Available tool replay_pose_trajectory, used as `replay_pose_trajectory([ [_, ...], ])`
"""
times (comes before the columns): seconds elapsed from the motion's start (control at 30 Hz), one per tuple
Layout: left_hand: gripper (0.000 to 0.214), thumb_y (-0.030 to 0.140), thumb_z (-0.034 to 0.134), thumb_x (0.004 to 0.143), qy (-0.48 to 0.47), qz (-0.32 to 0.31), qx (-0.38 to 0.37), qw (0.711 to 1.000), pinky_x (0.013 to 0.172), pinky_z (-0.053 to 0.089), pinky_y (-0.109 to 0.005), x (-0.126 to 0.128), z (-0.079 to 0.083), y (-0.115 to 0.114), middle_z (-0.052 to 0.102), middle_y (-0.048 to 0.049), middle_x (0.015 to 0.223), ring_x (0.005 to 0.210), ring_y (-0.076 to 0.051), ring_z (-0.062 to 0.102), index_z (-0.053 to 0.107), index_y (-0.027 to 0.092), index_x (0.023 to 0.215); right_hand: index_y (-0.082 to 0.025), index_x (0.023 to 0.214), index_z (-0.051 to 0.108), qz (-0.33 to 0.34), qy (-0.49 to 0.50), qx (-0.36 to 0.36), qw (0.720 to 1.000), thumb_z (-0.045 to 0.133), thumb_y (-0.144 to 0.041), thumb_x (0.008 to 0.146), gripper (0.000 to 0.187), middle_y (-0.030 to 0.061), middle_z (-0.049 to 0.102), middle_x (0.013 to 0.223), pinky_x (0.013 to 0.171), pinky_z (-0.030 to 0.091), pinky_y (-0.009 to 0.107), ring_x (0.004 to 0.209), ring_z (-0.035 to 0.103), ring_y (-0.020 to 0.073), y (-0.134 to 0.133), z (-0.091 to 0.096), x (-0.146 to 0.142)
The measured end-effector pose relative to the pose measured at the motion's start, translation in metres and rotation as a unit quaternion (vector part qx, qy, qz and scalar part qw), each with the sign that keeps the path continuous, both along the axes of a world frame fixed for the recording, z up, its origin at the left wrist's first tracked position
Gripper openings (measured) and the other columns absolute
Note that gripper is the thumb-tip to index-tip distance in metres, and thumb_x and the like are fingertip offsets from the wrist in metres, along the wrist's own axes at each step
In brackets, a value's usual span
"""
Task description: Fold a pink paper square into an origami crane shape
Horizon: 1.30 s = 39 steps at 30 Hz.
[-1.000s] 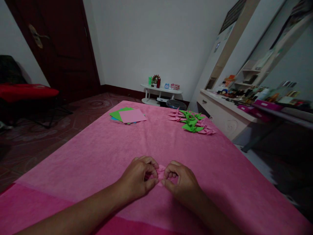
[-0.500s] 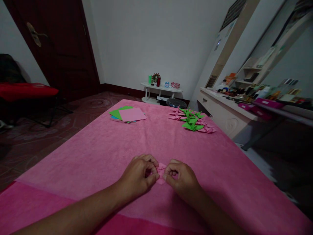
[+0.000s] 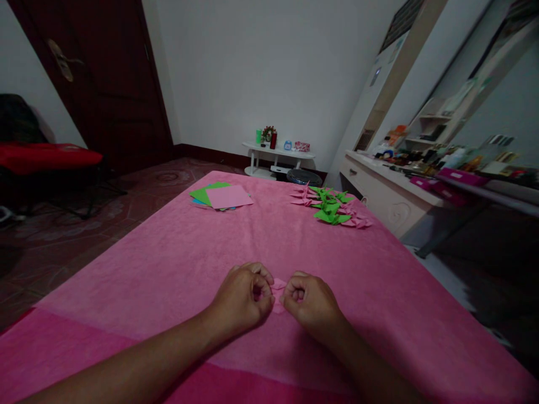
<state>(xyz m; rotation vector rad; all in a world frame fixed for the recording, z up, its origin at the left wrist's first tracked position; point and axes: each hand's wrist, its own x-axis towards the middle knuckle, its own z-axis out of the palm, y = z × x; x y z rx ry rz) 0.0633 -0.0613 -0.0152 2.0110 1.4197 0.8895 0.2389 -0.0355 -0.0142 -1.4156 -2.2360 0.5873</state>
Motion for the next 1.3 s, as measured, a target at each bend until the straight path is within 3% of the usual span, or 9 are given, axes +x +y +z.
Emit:
replay_pose_trajectory([
  [0.67,0.01,0.014,0.057,0.065,0.034,0.02,0.01,0.999,0.063,0.042,-0.024,0.001,0.004,-0.001,0.062,-0.0027,0.084,0.075,-0.015,0.056,0.062,0.017,0.056,-0.019,0.055,0.057,-0.011,-0.055,-0.028,0.998,0.054,-0.016,0.064,0.01,0.0003,0.058,0.062,0.051,0.031,0.022,0.055,0.051,0.0119,0.002,0.011,0.002],
  [0.97,0.007,0.014,0.057,0.065,0.032,0.003,0.017,0.999,0.063,0.04,-0.024,-0.002,-0.001,0.001,0.061,-0.0017,0.08,0.07,-0.014,0.053,0.057,0.017,0.059,-0.019,0.055,0.056,-0.025,-0.084,-0.079,0.993,0.056,-0.015,0.061,0.007,-0.001,0.058,0.059,0.049,0.029,0.022,0.055,0.051,0.0119,0.008,0.017,0.016],
  [1.07,0.012,0.013,0.061,0.062,0.028,0.017,0.02,0.999,0.066,0.041,-0.026,-0.004,-0.002,0.002,0.06,-0.0002,0.077,0.07,-0.014,0.053,0.058,0.018,0.072,-0.02,0.068,0.059,-0.017,-0.047,-0.088,0.995,0.057,-0.015,0.061,0.008,-0.0034,0.058,0.061,0.05,0.03,0.021,0.056,0.051,0.0114,0.007,0.015,0.019],
  [1.2,0.032,0.013,0.062,0.064,0.023,0.0,0.023,0.999,0.074,0.041,-0.027,-0.007,-0.001,0.001,0.062,-0.0008,0.087,0.081,-0.017,0.054,0.065,0.021,0.094,-0.025,0.099,0.061,0.036,-0.009,-0.043,0.998,0.055,-0.011,0.064,0.038,-0.0049,0.06,0.071,0.056,0.034,0.02,0.063,0.054,0.0118,0.001,0.016,0.019],
  [1.3,0.023,0.015,0.059,0.069,0.032,-0.026,0.023,0.999,0.071,0.04,-0.027,-0.007,-0.001,-0.001,0.061,-0.0016,0.085,0.079,-0.016,0.054,0.07,0.022,0.088,-0.031,0.11,0.064,0.068,-0.033,-0.014,0.997,0.053,-0.01,0.068,0.048,-0.0021,0.063,0.083,0.065,0.037,0.022,0.074,0.057,0.0138,-0.003,0.018,0.018],
])
